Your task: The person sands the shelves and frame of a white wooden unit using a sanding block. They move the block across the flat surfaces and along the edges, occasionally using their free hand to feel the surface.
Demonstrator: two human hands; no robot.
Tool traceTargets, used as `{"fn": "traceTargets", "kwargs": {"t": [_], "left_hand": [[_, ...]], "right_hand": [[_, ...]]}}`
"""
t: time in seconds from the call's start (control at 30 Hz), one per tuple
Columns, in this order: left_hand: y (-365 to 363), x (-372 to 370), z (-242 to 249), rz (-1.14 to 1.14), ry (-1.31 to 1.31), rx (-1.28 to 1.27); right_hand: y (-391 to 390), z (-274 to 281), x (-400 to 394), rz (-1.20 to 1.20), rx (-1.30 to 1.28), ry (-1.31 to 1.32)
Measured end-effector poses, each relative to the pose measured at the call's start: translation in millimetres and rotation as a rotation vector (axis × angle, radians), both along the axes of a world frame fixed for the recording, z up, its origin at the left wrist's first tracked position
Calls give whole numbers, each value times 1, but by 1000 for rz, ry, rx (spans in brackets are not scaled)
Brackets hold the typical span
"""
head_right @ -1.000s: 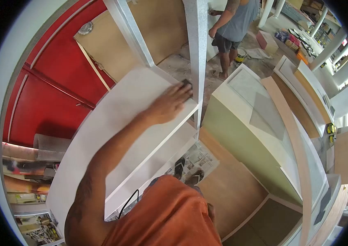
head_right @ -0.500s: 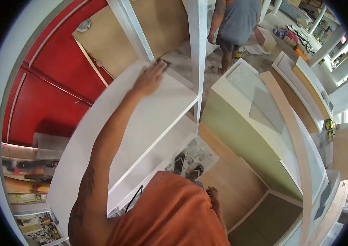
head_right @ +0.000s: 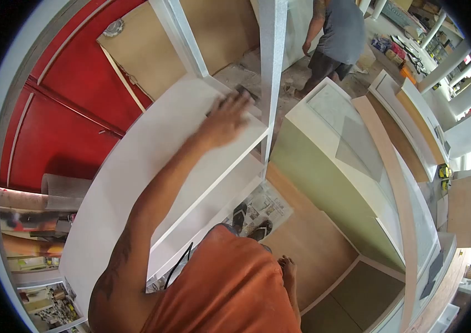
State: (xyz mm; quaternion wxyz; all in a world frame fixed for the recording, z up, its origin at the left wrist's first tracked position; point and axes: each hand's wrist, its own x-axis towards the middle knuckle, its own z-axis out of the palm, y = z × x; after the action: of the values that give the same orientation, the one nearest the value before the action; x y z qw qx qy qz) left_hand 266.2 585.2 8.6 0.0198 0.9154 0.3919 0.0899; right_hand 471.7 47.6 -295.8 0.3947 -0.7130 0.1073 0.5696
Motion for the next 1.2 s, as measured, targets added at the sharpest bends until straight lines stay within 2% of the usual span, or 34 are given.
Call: {"fn": "traceTargets", "kwargs": {"t": [0.03, 0.07, 0.13, 0.2, 0.23, 0.3, 0.37, 0.4, 0.47, 0.57, 0.6, 0.67, 0.73, 0.8, 0.87, 0.97, 1.07, 1.2], "left_hand": [[-27, 2, 7, -121, -4, -27], [-57, 6, 15, -82, 68, -11], [-68, 6, 25, -69, 51, -44], [-61, 10, 33, -89, 32, -80], [-42, 14, 33, -97, 32, -82], [-12, 21, 23, -344, 3, -68], [-27, 10, 15, -342, -19, 15], [-44, -2, 21, -304, -51, 14], [-45, 1, 33, -277, -80, 17], [-31, 14, 27, -263, 41, 39], [-24, 16, 27, -284, 11, 27], [-29, 9, 24, -303, -22, 22], [-51, -15, 27, -311, -71, 35], [-39, 2, 27, -297, -74, 54], [-28, 18, 25, -261, -1, 0], [-33, 2, 26, -292, -84, -8], [-40, -23, 21, -255, -61, -5], [-29, 13, 33, -254, 31, -36]], "right_hand": [[5, 9, -5, 34, 6, -17], [6, 15, -8, 68, 12, -36], [-2, -8, -9, 146, 37, -62], [-6, -8, -5, 225, 68, -98], [-13, 5, -10, 447, 302, -381], [-20, 18, -18, 665, 515, -652], [9, 12, -8, 275, 42, -91], [5, 6, -6, 268, 43, -91], [-9, -13, -4, 2, 74, -65], [-19, -27, -6, -51, 27, -27], [-25, -28, -10, -58, 23, -20], [-33, -30, -7, 147, 17, -21], [-33, -28, -10, 88, 18, -42], [-34, -25, -15, 7, 6, -70], [-31, -27, -16, 10, 5, -53], [-20, -31, -10, 67, 12, 23], [-10, -42, 0, 101, 59, 75], [5, -45, 6, 253, 232, -116]]}}
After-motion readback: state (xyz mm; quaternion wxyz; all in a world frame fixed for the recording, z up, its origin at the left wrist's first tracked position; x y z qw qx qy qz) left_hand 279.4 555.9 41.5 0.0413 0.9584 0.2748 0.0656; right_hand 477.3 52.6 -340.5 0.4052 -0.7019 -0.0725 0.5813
